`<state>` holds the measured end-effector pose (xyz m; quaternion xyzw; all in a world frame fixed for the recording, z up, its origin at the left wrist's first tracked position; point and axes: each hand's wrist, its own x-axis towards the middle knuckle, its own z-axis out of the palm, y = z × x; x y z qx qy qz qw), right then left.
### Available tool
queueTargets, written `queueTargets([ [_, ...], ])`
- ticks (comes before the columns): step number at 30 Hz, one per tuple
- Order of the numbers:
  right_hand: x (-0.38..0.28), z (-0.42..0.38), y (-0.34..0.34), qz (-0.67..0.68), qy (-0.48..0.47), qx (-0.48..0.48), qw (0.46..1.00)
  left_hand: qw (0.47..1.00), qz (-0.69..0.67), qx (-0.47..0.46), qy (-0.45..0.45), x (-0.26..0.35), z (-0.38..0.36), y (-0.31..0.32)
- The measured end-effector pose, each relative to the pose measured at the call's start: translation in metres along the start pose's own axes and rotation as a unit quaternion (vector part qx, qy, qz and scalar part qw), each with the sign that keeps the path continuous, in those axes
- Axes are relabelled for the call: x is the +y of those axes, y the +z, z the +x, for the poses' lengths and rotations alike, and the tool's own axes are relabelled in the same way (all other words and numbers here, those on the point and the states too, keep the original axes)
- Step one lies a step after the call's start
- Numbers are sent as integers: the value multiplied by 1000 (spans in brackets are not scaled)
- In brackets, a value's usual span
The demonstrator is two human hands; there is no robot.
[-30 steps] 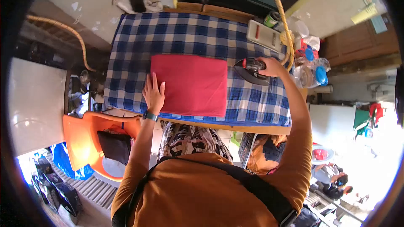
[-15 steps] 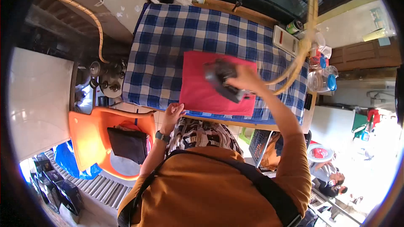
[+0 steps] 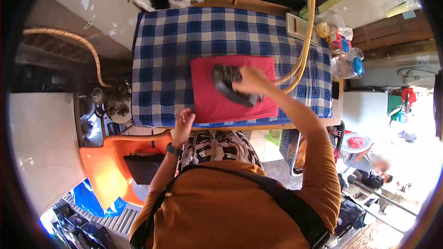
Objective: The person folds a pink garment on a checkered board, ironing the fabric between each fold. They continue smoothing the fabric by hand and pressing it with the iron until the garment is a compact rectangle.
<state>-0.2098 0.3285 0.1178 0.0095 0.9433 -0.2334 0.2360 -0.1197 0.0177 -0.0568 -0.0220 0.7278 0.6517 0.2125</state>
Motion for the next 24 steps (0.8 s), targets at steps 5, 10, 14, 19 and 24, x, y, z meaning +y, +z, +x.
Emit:
queueTargets([
  [5,39,-89,69,53,-42,85,994,999,-48,6,-15,26,41,15],
  [10,85,-97,51,100,120,150,976,998,47,-26,-14,50,69,27],
  [14,176,-58,33,135,209,244,937,991,-29,-120,-54,75,77,42],
  [19,246,-45,-26,139,286,243,917,983,-94,23,-156,101,66,61],
  [24,285,-55,-46,191,235,220,927,998,-7,5,59,179,67,78],
])
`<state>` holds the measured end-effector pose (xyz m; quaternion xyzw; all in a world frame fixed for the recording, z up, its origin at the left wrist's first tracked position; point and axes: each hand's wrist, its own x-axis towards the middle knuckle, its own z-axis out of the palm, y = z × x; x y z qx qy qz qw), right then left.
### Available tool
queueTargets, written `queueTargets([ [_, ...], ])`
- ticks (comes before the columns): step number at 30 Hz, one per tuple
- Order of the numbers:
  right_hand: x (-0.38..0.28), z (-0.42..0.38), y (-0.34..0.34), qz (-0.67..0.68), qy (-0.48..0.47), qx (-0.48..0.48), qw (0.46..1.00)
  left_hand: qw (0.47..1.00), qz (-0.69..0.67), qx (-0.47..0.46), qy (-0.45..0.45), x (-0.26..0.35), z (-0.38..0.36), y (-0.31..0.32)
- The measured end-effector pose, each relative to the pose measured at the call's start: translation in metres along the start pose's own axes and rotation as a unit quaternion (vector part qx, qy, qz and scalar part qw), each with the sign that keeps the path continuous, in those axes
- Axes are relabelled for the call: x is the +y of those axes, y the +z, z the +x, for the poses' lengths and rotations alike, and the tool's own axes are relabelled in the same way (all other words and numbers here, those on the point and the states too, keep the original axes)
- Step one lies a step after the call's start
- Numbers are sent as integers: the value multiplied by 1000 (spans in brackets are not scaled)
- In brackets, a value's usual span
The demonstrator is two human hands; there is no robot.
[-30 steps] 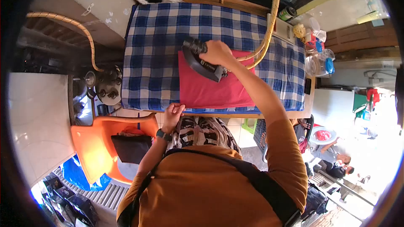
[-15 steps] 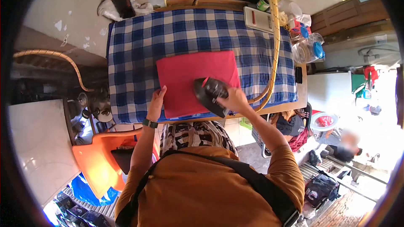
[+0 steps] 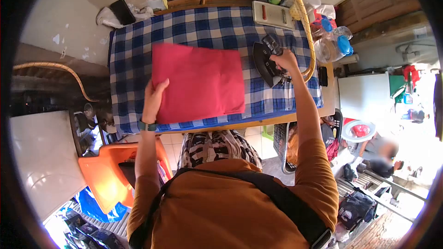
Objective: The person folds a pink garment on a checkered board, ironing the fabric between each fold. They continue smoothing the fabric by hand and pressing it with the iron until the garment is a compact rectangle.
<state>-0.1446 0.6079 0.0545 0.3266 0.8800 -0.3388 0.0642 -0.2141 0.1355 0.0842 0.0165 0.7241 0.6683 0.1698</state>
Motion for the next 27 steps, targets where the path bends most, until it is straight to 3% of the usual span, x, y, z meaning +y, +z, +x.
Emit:
queueTargets([
  [2,-1,-3,-5,22,-1,-6,1000,994,29,-10,104,59,-4,13],
  [5,4,1,-5,35,-27,-21,999,945,235,3,227,146,-28,29],
  [7,9,5,-3,29,-29,-13,999,880,351,42,318,168,-42,41],
  [8,9,6,-2,21,-39,-19,999,879,351,44,320,167,-48,46],
  [10,10,8,-1,27,-65,-29,997,739,534,46,408,158,-58,55],
  [13,-7,-11,-10,61,-70,-31,995,673,627,-25,391,96,-70,85],
  [15,-4,-3,-6,60,-60,-46,995,684,637,-108,339,34,-79,100],
  [16,-1,0,-3,60,-45,-57,996,723,586,-152,332,-16,-75,96],
  [17,1,0,-2,39,-56,-49,996,740,595,-161,269,-48,-76,96],
  [19,1,6,-1,14,-58,-65,996,707,611,-115,337,-61,-74,87],
  [23,0,7,0,18,-21,-63,998,732,585,-103,333,-91,-66,70],
  [25,2,10,1,11,-41,-75,996,706,608,-107,346,-93,-65,71],
  [26,-1,-3,2,-70,-146,53,985,697,612,-108,357,-93,-66,73],
  [27,-8,-19,1,-97,-153,93,979,671,632,-104,374,-95,-66,74],
])
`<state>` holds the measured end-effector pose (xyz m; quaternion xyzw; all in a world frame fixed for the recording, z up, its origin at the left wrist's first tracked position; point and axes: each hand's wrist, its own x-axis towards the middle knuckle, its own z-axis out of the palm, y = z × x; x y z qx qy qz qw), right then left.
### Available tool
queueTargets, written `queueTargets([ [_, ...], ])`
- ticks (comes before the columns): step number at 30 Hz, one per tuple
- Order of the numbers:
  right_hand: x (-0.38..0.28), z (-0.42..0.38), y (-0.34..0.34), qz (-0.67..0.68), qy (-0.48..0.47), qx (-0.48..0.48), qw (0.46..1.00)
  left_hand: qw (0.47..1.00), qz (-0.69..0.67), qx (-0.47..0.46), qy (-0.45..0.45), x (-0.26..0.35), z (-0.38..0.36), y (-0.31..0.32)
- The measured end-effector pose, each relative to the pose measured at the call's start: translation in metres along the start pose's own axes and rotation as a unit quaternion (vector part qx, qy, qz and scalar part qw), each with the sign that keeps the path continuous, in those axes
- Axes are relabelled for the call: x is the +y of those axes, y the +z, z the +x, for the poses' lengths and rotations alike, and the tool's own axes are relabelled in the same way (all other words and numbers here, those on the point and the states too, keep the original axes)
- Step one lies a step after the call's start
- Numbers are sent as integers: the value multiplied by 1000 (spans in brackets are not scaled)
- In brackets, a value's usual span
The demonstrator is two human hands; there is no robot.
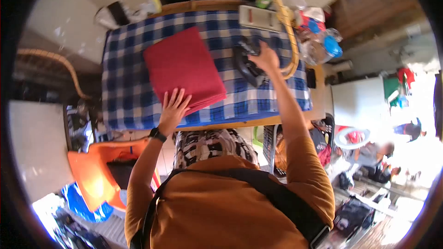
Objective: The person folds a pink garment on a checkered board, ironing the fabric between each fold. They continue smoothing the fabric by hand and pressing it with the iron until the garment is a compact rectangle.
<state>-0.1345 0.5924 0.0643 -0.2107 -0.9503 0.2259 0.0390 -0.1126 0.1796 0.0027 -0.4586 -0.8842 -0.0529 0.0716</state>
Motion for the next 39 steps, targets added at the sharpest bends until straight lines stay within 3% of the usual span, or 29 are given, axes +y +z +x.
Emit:
queueTargets([
  [1,-1,-6,8,-133,-146,167,966,1000,7,13,15,-2,-2,13],
  [4,-43,-50,23,-103,-234,215,943,998,-8,52,27,1,-6,25],
  [5,-50,-69,48,-24,-173,182,968,999,-10,47,22,2,-9,29],
  [6,-59,-86,69,-4,-69,56,996,999,-11,41,14,3,-11,32],
  [7,-62,-102,95,11,-40,27,999,999,-14,44,22,5,-11,31],
  [9,-67,-120,123,173,70,-39,982,999,17,25,18,9,-13,24],
  [10,-63,-123,130,171,73,-35,982,999,14,27,23,12,-11,21],
  [12,-60,-128,136,104,-41,93,989,998,-65,5,0,20,-8,7],
  [13,-57,-123,132,36,-70,63,995,998,-67,6,3,17,-5,-3],
  [14,-60,-112,113,33,-67,67,995,987,-118,-99,-40,12,8,-19],
  [15,-65,-99,83,-22,-126,115,985,961,-168,-203,-79,8,23,-25],
  [16,-68,-88,51,-80,-182,159,967,961,-172,-202,-70,-1,35,-15],
  [18,-70,-60,-6,-176,-183,247,935,995,-76,46,-36,-24,54,12],
  [20,-43,-25,-25,-136,-110,54,983,994,-49,65,-67,-10,72,11],
  [22,-21,7,-31,-97,-124,-175,972,992,-39,51,-111,5,70,14],
  [24,-15,14,-25,-81,-209,-178,958,994,-35,45,-94,12,54,14],
  [26,-11,25,-16,-92,-245,-251,932,993,-56,34,-100,17,31,12],
  [28,-5,35,-5,-26,-302,-225,926,993,-54,15,-99,24,5,12],
  [30,-13,39,-8,37,-80,-346,934,993,-62,25,-101,29,-22,17],
  [31,-21,45,-9,39,-90,-350,931,984,-128,53,-112,28,-32,15],
  [33,-37,50,-11,129,57,-342,929,945,-229,167,-162,28,-42,6],
  [34,-44,52,-5,126,51,-344,929,944,-226,170,-168,30,-42,4],
  [36,-82,47,13,62,83,-186,977,843,-268,239,-401,25,-42,-8],
  [37,-115,33,2,95,50,-161,981,797,-289,300,-437,18,-43,3],
  [38,-130,36,2,97,46,-167,980,796,-284,300,-443,10,-45,2],
  [39,-140,40,4,147,21,-229,962,729,-431,216,-486,4,-48,0],
])
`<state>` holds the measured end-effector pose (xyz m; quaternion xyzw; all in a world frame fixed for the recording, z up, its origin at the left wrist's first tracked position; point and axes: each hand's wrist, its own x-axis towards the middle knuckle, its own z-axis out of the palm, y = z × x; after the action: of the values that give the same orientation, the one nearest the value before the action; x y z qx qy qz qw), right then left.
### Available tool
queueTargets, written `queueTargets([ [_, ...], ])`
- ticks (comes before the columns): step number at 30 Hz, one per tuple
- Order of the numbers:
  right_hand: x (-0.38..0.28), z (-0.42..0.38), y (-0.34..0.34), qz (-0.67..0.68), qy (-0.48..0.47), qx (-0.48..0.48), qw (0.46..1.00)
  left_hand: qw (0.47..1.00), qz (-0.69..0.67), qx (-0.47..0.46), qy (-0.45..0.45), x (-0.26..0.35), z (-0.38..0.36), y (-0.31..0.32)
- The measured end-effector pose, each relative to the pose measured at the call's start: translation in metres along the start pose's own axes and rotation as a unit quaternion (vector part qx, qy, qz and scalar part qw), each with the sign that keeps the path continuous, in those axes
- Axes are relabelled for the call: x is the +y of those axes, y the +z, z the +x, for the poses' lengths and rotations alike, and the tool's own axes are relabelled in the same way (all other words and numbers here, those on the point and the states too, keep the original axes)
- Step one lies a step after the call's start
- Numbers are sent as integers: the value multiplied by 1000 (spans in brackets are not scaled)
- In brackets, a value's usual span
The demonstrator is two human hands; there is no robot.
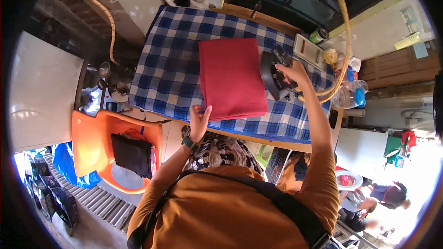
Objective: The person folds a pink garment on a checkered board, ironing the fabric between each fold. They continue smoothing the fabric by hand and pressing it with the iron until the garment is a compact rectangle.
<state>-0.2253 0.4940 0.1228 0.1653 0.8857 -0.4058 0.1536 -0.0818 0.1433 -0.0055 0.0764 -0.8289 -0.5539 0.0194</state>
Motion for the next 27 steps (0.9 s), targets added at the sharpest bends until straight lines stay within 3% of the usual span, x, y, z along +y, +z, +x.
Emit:
queueTargets([
  [1,-6,4,3,45,-25,-65,997,982,-87,-101,-131,0,4,-5],
  [2,-18,8,20,22,-42,-75,996,993,-51,-88,-55,-14,4,2],
  [5,-49,35,86,8,-75,-108,991,994,-71,-85,-8,-31,4,4],
  [6,-72,41,96,-25,-64,-108,992,996,29,-87,5,-36,3,0],
  [11,-132,112,126,-45,-39,-93,994,993,-29,-107,-28,-40,2,-1],
  [13,-137,134,139,-106,-140,-130,976,992,-42,-117,-16,-52,-2,0],
  [14,-144,130,143,-105,-137,-132,976,991,-43,-127,-21,-56,-4,-1],
  [16,-162,113,139,-189,-106,-244,945,983,-78,-163,-39,-71,-11,-7],
  [18,-156,86,140,-164,-107,-288,937,960,-172,-196,-98,-84,-20,-20],
  [19,-151,69,141,-138,-110,-330,927,972,-139,-176,-67,-94,-21,-29],
  [21,-134,31,143,-226,-129,-343,902,953,-233,-138,-136,-95,-18,-59],
  [23,-109,-10,150,-285,-238,-333,867,952,-260,-62,-152,-94,-9,-82],
  [25,-82,-55,149,-297,-357,-225,857,936,-310,-17,-166,-118,1,-97],
  [27,-63,-82,146,-274,-300,-229,885,939,-296,6,-174,-112,11,-96],
])
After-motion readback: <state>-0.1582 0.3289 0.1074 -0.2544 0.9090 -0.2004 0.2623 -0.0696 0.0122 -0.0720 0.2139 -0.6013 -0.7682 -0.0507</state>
